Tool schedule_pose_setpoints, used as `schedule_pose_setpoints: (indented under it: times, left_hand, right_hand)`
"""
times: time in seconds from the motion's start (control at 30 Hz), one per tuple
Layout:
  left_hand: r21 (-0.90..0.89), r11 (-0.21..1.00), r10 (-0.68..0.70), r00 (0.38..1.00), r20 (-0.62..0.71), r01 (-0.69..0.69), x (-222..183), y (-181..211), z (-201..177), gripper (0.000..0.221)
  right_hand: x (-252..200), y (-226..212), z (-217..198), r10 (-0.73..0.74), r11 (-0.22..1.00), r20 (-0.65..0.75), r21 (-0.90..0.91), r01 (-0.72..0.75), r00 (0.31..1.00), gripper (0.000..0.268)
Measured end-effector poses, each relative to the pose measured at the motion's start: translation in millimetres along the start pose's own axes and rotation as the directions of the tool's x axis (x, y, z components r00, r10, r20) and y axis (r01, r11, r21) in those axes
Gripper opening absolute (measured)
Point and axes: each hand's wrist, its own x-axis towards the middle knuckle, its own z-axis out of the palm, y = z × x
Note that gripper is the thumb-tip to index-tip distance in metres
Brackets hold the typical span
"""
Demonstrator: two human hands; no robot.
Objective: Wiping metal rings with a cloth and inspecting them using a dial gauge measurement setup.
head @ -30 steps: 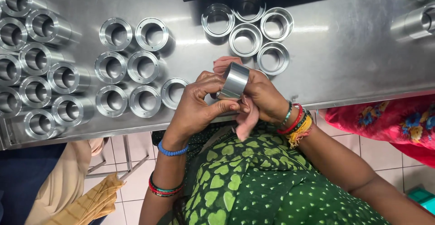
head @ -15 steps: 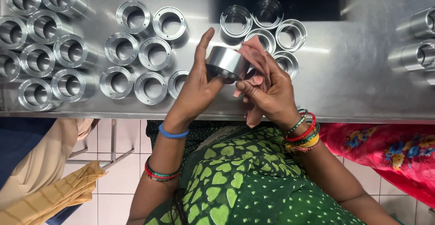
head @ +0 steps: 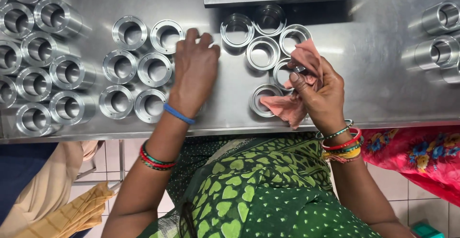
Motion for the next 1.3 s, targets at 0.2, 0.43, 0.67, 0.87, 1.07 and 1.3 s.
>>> schedule_pose_setpoints:
  times: [0.2,0.43,0.67,0.87,1.07,1.3]
  left_hand:
    - [-0.127,0.985,0.093,0.985,-0.147,-0.112,26.3,19.8,47.0,0.034]
    - [-0.546,0.834,-0.139,0.988,-0.069,0.079,4.2,12.0,14.9,0.022]
    - [-0.968,0.160,-0.061,0.980,0.187,0.194,-51.8,25.6,-23.5,0.029]
    - [-0.987,0.125,0.113,0.987,0.112,0.098,-54.6,27.8,-35.6,0.029]
    - [-0.937,0.119,0.019,0.943,0.333,0.329,-59.3,34.7,-14.3,0.030]
    - [-0.943,0.323,0.074,0.991,0.114,0.085,-60.5,30.4,-20.9,0.034]
  right_hand:
    - [8.0,-5.1,10.5,-0.018,0.998,0.047,-0.059,0.021,0.999,0.047]
    - [22.3,-8.2,38.6,-0.220,0.874,0.043,-0.435,0.216,0.975,0.040]
    - [28.7,18.1,68.6,-0.551,0.640,0.273,-0.468,0.609,0.788,0.049]
    - [13.3,-4.9,68.4,0.058,0.998,0.272,-0.041,-0.049,0.960,0.064]
    - [-1.6,-16.3,71.1,-0.454,0.652,0.307,-0.525,0.547,0.836,0.046]
    - [1.8,26.6,55.0,0.140,0.951,0.330,0.217,-0.219,0.933,0.046]
